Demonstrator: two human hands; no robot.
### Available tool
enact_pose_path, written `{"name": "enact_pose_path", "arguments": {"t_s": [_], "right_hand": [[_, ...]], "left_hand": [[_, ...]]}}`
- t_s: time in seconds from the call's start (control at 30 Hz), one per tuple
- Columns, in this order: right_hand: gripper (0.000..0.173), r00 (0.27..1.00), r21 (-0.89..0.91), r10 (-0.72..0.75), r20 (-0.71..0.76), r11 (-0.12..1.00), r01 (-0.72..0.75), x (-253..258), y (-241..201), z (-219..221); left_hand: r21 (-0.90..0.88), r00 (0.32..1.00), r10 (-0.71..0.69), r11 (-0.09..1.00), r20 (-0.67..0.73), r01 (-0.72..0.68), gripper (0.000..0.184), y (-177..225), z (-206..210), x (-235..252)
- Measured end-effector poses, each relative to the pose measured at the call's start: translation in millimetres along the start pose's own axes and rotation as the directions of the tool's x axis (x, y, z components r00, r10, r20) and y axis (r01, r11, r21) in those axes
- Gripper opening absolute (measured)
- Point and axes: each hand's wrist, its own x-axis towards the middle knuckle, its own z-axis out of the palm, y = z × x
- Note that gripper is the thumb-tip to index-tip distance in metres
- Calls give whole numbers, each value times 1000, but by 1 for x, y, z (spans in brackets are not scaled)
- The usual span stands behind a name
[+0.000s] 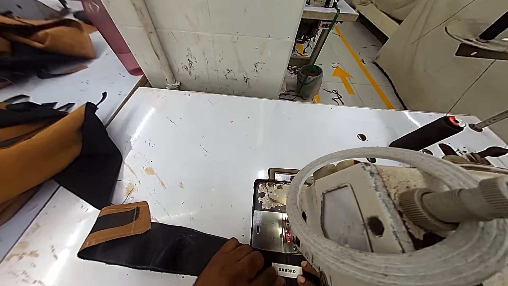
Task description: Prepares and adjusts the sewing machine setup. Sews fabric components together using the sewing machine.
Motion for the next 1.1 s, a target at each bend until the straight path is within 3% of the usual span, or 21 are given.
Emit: {"name": "enact_pose_path", "arguments": {"t_s": [0.2,0.37,0.6,0.67,0.83,1.1], "right_hand": [[31,1000,-86,11,-5,996,-12,11,-16,-11],[31,989,-148,-111,-97,984,96,21,-19,-15],[31,951,-162,-235,-199,965,204,30,-10,-11],[31,950,-135,-235,-204,968,210,31,-8,-11],[30,954,-101,-233,-189,971,217,33,-7,-12],[30,956,-72,-228,-184,973,218,33,-8,-12]], "left_hand": [[43,999,-6,999,-36,8,29,-2,8,-1],[58,995,-46,997,-91,52,29,-4,15,0],[37,977,-199,980,75,197,15,13,5,23],[-23,987,-124,992,103,127,13,15,5,27],[-110,981,111,989,160,-94,31,7,9,22],[-46,961,210,978,180,-205,30,1,12,10]]}}
